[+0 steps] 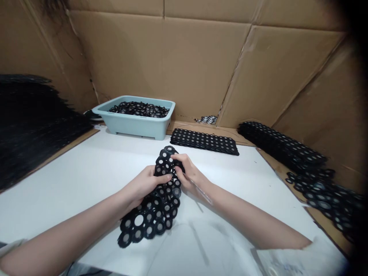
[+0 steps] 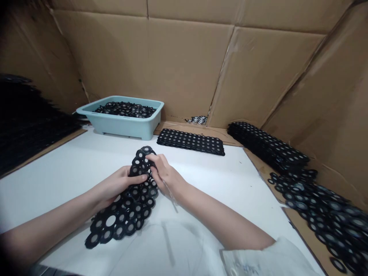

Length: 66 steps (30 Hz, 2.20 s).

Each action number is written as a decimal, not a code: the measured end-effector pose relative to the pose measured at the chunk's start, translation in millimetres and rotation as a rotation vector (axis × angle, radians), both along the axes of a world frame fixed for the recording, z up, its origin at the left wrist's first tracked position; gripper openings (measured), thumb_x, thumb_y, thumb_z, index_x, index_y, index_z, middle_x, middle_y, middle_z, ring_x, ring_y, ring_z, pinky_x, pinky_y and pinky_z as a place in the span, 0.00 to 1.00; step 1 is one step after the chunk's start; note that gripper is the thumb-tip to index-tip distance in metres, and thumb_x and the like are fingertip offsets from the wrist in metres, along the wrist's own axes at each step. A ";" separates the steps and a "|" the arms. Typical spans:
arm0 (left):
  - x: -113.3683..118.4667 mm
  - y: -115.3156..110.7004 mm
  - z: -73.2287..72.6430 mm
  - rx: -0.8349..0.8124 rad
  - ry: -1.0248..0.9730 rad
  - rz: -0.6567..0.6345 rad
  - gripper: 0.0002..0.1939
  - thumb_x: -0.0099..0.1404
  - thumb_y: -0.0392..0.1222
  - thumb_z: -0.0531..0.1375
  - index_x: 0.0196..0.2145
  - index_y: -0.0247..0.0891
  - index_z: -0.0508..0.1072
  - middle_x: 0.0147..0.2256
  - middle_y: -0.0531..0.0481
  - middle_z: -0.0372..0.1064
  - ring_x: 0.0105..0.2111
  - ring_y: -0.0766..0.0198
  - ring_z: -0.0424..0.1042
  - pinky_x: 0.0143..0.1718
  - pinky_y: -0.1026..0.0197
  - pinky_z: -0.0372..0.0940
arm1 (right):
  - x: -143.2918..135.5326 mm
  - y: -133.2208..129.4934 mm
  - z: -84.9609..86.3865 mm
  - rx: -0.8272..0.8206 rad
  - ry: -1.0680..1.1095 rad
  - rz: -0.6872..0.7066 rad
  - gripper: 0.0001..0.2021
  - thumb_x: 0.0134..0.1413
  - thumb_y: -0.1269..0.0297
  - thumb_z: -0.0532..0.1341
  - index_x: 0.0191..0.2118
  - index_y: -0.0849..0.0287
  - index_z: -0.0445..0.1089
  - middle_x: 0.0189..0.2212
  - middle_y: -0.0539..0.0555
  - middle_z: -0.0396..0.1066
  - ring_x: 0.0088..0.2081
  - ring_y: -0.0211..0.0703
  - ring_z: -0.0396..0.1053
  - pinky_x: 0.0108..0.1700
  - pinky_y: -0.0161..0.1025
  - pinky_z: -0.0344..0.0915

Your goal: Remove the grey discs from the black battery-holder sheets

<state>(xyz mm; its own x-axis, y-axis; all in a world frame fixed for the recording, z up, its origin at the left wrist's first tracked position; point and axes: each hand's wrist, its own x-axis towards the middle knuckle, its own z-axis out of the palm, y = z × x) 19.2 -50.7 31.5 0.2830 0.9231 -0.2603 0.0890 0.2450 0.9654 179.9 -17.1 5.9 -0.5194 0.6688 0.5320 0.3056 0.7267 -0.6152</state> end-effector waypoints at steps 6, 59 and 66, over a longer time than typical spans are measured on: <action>-5.2 10.1 -0.5 0.075 0.200 0.049 0.22 0.54 0.59 0.53 0.27 0.34 0.72 0.29 0.46 0.71 0.31 0.55 0.68 0.30 0.61 0.59 | 8.6 7.8 8.3 -0.397 0.108 0.009 0.16 0.55 0.63 0.50 0.50 0.54 0.48 0.35 0.52 0.64 0.34 0.40 0.67 0.38 0.42 0.63; 9.6 -5.9 -6.6 0.265 0.127 0.187 0.09 0.58 0.45 0.53 0.30 0.36 0.65 0.30 0.51 0.65 0.33 0.61 0.63 0.35 0.61 0.55 | -7.4 -8.3 1.8 -0.160 0.178 -0.204 0.10 0.56 0.60 0.48 0.44 0.52 0.58 0.37 0.49 0.65 0.33 0.38 0.64 0.36 0.36 0.60; 11.7 -5.5 -6.4 0.256 0.141 0.169 0.11 0.58 0.47 0.52 0.27 0.36 0.64 0.27 0.53 0.62 0.30 0.62 0.62 0.33 0.61 0.54 | -3.2 -3.9 4.5 -0.222 0.171 -0.203 0.10 0.54 0.58 0.52 0.43 0.51 0.58 0.34 0.48 0.66 0.33 0.39 0.65 0.37 0.37 0.60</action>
